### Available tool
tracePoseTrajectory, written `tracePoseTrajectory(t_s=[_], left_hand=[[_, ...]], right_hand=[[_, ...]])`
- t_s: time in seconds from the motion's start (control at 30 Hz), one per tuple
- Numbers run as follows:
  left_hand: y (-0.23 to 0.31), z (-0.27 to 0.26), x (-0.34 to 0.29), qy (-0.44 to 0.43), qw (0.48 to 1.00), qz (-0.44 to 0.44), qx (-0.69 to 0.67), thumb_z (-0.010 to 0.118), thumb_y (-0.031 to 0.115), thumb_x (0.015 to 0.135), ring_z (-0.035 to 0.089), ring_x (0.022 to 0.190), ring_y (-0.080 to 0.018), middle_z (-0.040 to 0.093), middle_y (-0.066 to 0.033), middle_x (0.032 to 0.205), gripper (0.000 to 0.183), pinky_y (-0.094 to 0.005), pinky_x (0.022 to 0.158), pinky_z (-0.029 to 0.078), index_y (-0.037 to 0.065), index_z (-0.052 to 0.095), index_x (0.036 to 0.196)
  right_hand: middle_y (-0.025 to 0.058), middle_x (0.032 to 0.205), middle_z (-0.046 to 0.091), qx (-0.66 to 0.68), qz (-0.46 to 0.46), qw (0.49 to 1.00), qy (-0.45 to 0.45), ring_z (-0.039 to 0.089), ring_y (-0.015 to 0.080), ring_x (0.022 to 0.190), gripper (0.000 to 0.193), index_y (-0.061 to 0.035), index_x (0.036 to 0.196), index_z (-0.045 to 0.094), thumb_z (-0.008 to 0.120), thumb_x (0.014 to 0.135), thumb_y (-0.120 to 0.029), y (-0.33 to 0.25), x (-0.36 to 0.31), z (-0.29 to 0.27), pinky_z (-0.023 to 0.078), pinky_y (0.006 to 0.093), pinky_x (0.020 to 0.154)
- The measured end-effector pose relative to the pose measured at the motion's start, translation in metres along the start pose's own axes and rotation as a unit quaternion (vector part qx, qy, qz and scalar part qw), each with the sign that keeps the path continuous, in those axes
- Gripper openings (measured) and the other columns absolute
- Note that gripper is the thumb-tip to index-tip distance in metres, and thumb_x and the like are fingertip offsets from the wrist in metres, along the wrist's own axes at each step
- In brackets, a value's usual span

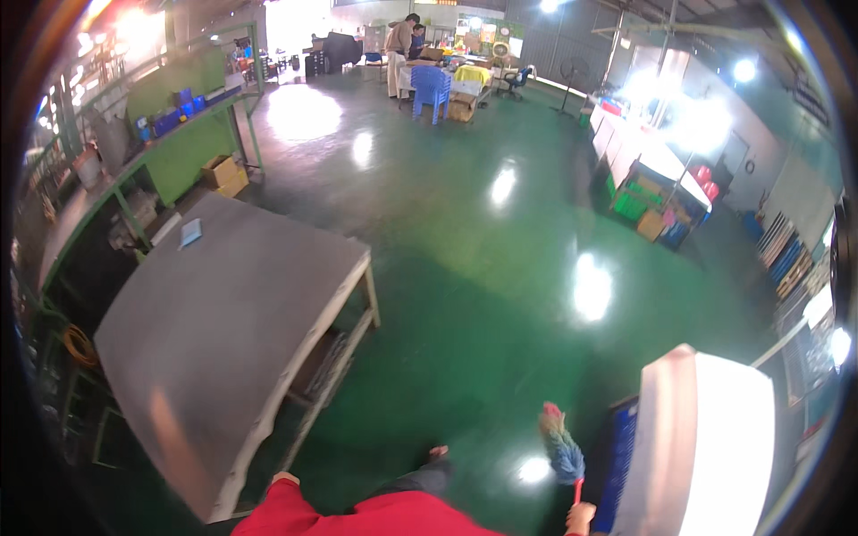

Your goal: The person uses a duster to wipe down several large tables and a metal sheet. They walk between different workstations, dusting the surfaces and picking up a pair of gloves and a mask along the way.

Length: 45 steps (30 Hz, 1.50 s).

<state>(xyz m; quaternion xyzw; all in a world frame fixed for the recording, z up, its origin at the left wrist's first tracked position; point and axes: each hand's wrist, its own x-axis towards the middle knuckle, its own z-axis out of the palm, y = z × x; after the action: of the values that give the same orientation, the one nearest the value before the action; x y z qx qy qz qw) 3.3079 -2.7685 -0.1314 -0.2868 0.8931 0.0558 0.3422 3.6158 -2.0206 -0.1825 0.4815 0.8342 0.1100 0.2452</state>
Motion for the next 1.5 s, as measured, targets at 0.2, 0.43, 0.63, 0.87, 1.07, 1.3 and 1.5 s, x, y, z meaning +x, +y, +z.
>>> tracePoseTrajectory(t_s=[0.2, 0.43, 0.63, 0.87, 1.07, 1.3, 1.5], left_hand=[[0.398, -0.056, -0.087, -0.024, 0.846, 0.533, -0.001, 0.039, 0.025, 0.077, 0.053, 0.083, -0.0333, 0.057, -0.0154, 0.089, 0.027, -0.0415, 0.071, 0.042, 0.006, 0.057, 0.084], [0.741, -0.159, -0.18, -0.151, 0.719, 0.648, -0.2, 0.041, 0.026, 0.081, 0.057, 0.08, -0.0261, 0.06, -0.0106, 0.086, 0.027, -0.0345, 0.072, 0.044, 0.008, 0.055, 0.096], [0.764, -0.097, -0.055, -0.061, 0.84, 0.534, -0.079, 0.042, 0.029, 0.075, 0.052, 0.089, -0.033, 0.057, -0.0165, 0.091, 0.031, -0.0395, 0.076, 0.041, 0.006, 0.056, 0.091], [0.588, -0.106, 0.038, -0.066, 0.847, 0.372, 0.374, 0.047, 0.019, 0.068, 0.057, 0.068, -0.0274, 0.059, -0.0128, 0.07, 0.019, -0.039, 0.061, 0.046, 0.007, 0.062, 0.07], [0.781, -0.191, 0.095, -0.116, 0.854, 0.376, 0.339, 0.052, 0.02, 0.065, 0.057, 0.072, -0.0296, 0.059, -0.0156, 0.075, 0.018, -0.0392, 0.064, 0.046, 0.005, 0.06, 0.071], [1.323, -0.372, 0.128, 0.061, 0.855, 0.513, -0.042, 0.046, 0.025, 0.076, 0.052, 0.081, -0.0384, 0.055, -0.0221, 0.084, 0.027, -0.0444, 0.073, 0.041, 0.0, 0.054, 0.081], [1.582, -0.487, 0.097, -0.063, 0.772, 0.532, -0.342, 0.042, 0.021, 0.083, 0.055, 0.06, -0.0132, 0.058, -0.0039, 0.068, 0.022, -0.0257, 0.05, 0.043, 0.005, 0.057, 0.084]], right_hand=[[0.0143, 0.064, 0.06, 0.223, -0.012, 0.975, -0.008, 0.061, 0.0259, 0.064, 0.032, -0.0043, 0.069, 0.062, 0.047, 0.075, -0.031, -0.023, -0.011, -0.182, 0.047, 0.0398, 0.055], [0.014, 0.075, 0.06, 0.24, -0.075, 0.948, -0.194, 0.06, 0.0267, 0.071, 0.023, -0.0073, 0.073, 0.063, 0.05, 0.072, -0.026, -0.136, 0.126, -0.252, 0.047, 0.0395, 0.061], [0.0138, 0.085, 0.06, 0.127, -0.111, 0.958, -0.234, 0.059, 0.0275, 0.078, 0.019, -0.0099, 0.076, 0.064, 0.052, 0.069, -0.022, -0.113, 0.303, -0.301, 0.047, 0.0393, 0.066], [0.0095, 0.091, 0.061, -0.065, -0.152, 0.97, -0.18, 0.058, 0.0295, 0.085, 0.025, -0.0109, 0.088, 0.063, 0.053, 0.067, -0.018, -0.235, 0.553, -0.528, 0.048, 0.041, 0.065], [0.0106, 0.098, 0.058, 0.1, -0.035, 0.974, -0.201, 0.056, 0.0235, 0.092, 0.023, -0.0106, 0.092, 0.061, 0.05, 0.074, -0.021, -0.313, 0.675, -0.611, 0.045, 0.0318, 0.076], [0.0168, 0.091, 0.058, 0.265, 0.065, 0.946, -0.177, 0.056, 0.0295, 0.087, 0.024, -0.0084, 0.086, 0.062, 0.05, 0.073, -0.024, -0.336, 0.778, -0.637, 0.045, 0.038, 0.075], [0.012, 0.092, 0.059, 0.219, 0.104, 0.937, -0.25, 0.057, 0.0278, 0.087, 0.022, -0.0097, 0.084, 0.063, 0.06, 0.067, -0.023, -0.378, 0.912, -0.673, 0.045, 0.0361, 0.074]])
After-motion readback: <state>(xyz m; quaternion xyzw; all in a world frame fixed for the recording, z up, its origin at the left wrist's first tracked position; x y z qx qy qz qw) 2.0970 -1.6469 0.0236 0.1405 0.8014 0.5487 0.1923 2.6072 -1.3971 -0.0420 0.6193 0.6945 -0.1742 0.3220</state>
